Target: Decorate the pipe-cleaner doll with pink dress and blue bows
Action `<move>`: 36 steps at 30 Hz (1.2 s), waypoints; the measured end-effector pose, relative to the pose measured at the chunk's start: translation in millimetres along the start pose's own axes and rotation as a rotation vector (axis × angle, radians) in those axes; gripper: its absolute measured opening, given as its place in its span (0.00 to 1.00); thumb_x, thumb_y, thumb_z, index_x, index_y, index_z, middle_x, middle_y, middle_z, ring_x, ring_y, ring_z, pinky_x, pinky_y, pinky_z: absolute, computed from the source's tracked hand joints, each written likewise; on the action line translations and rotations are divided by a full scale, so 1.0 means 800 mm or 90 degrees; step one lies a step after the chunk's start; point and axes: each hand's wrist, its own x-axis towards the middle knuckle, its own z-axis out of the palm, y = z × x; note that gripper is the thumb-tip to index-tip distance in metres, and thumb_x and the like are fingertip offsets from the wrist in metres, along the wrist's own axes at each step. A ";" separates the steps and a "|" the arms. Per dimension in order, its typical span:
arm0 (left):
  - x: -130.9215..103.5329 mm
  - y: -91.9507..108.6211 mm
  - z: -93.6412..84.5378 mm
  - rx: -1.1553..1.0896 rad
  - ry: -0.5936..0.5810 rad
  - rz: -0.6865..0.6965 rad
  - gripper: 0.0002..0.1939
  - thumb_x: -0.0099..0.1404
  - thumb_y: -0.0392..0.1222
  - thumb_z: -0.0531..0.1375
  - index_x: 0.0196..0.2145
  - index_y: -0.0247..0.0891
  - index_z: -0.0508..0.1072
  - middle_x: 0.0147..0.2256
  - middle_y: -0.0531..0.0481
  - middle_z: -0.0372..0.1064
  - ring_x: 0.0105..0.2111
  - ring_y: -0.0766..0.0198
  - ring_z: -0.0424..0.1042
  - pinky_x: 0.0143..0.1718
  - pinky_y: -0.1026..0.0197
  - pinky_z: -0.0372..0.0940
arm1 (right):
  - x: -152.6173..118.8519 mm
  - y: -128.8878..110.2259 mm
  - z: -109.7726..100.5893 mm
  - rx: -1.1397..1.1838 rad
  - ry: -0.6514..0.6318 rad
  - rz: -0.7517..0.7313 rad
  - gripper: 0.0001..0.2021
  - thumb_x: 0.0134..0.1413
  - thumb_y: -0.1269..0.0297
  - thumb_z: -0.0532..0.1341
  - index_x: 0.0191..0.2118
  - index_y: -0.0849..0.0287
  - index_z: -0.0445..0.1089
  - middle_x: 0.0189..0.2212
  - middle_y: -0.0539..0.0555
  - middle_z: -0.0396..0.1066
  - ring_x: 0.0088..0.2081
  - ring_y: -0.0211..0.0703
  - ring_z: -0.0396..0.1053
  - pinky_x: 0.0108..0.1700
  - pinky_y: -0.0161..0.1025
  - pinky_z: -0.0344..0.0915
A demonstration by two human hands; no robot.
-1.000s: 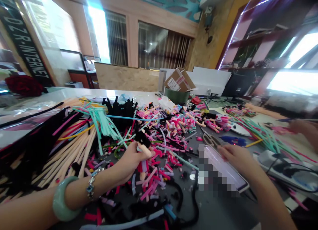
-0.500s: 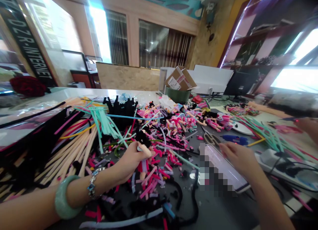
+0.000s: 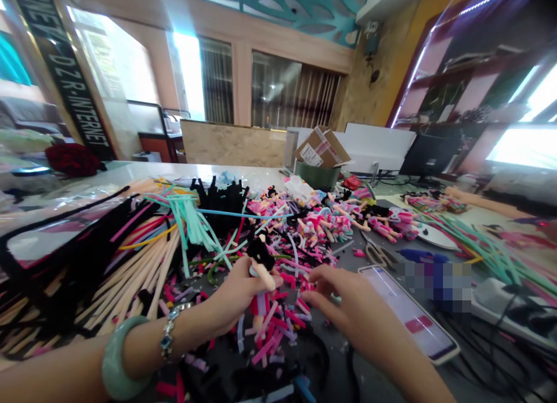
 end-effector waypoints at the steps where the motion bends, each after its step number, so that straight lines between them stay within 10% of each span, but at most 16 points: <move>1: 0.000 0.004 0.000 0.004 -0.009 0.004 0.16 0.45 0.34 0.69 0.29 0.34 0.66 0.26 0.54 0.68 0.24 0.67 0.72 0.20 0.68 0.68 | 0.009 -0.003 0.002 -0.024 -0.004 -0.007 0.09 0.56 0.57 0.60 0.38 0.55 0.70 0.29 0.51 0.74 0.30 0.45 0.71 0.30 0.37 0.60; 9: 0.014 0.020 -0.011 0.089 -0.021 0.151 0.14 0.46 0.39 0.69 0.26 0.33 0.67 0.19 0.57 0.63 0.14 0.71 0.63 0.13 0.69 0.61 | 0.072 -0.018 0.026 -0.008 0.054 -0.146 0.07 0.58 0.67 0.58 0.41 0.56 0.70 0.35 0.52 0.75 0.36 0.45 0.73 0.35 0.38 0.63; 36: 0.023 0.012 -0.011 0.220 -0.085 0.173 0.14 0.45 0.37 0.69 0.24 0.34 0.66 0.22 0.56 0.62 0.23 0.69 0.60 0.26 0.66 0.58 | 0.045 0.003 0.076 -0.044 0.373 -0.358 0.11 0.62 0.73 0.50 0.36 0.60 0.70 0.30 0.57 0.74 0.31 0.43 0.72 0.34 0.37 0.69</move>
